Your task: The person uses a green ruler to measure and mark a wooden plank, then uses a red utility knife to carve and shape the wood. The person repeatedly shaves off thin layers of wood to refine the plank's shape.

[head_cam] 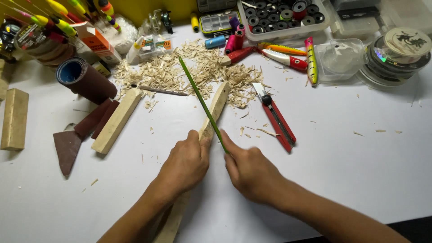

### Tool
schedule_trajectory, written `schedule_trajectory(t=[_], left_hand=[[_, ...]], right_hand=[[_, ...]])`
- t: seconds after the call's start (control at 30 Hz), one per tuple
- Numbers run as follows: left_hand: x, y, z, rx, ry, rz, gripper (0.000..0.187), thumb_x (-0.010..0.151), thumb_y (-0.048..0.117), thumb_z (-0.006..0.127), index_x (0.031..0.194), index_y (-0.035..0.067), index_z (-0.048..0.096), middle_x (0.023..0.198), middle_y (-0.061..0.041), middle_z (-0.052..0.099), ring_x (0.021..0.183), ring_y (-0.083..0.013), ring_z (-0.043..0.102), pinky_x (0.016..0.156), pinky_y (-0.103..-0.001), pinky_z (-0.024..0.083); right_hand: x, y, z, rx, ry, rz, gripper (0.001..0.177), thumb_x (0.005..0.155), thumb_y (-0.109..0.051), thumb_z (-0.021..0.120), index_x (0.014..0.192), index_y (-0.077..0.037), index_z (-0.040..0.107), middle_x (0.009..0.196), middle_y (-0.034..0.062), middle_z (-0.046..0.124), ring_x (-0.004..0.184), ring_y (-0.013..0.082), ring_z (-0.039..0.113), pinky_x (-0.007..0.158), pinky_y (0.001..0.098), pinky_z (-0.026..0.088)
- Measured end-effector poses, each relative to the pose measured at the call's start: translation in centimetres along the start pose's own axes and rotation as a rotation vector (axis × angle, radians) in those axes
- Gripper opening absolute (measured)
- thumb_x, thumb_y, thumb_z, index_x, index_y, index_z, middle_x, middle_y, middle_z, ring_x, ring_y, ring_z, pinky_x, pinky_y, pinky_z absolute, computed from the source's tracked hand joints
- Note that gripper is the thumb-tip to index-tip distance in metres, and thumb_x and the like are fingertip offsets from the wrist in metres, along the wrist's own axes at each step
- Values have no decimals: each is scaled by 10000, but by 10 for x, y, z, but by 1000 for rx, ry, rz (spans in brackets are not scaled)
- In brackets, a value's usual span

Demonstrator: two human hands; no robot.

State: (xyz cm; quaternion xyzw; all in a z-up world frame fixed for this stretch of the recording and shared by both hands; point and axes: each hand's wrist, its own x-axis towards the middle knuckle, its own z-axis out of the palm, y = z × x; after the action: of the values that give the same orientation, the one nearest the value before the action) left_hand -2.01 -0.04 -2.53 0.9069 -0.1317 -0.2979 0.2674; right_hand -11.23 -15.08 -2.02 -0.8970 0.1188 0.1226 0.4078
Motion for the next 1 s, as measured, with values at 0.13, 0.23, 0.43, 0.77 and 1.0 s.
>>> schedule_trajectory(t=[0.13,0.23,0.43,0.77,1.0], left_hand=[[7,-9,5,-8,35,26,342,1054,390,388,944,71,443,807,-272,659,713,-481,577,644,-554,424],[2,2,-5,-64,16,-42,398,1050,428,366,951,59,476,891,-287,680,813,-497,612,730,-552,452],[-1,7,-14,-97,-28,-72,366,1062,394,353,921,70,450,837,-226,656,727,-391,564,686,-519,423],[1,2,-6,4,-27,-20,374,1063,414,340,967,71,452,892,-264,672,810,-486,596,709,-570,434],[10,-7,-2,4,44,99,390,1067,328,338,940,8,522,696,-248,639,615,-411,621,561,-484,477]], right_hand=[[43,-14,-5,-44,43,-63,667,939,-200,416,1604,-162,384,677,285,663,605,436,593,591,547,448],[20,-1,8,-78,51,-160,685,967,-170,482,1629,-139,309,585,314,613,473,471,556,556,561,440],[-95,86,66,-132,12,25,763,930,-224,626,1613,-417,347,410,24,344,318,152,367,452,266,508],[19,-5,-6,-56,5,30,649,966,-251,483,1603,-328,386,611,306,609,472,450,565,565,501,463],[7,0,6,-126,-4,-142,622,990,-175,440,1598,-78,347,623,314,652,516,420,643,555,494,504]])
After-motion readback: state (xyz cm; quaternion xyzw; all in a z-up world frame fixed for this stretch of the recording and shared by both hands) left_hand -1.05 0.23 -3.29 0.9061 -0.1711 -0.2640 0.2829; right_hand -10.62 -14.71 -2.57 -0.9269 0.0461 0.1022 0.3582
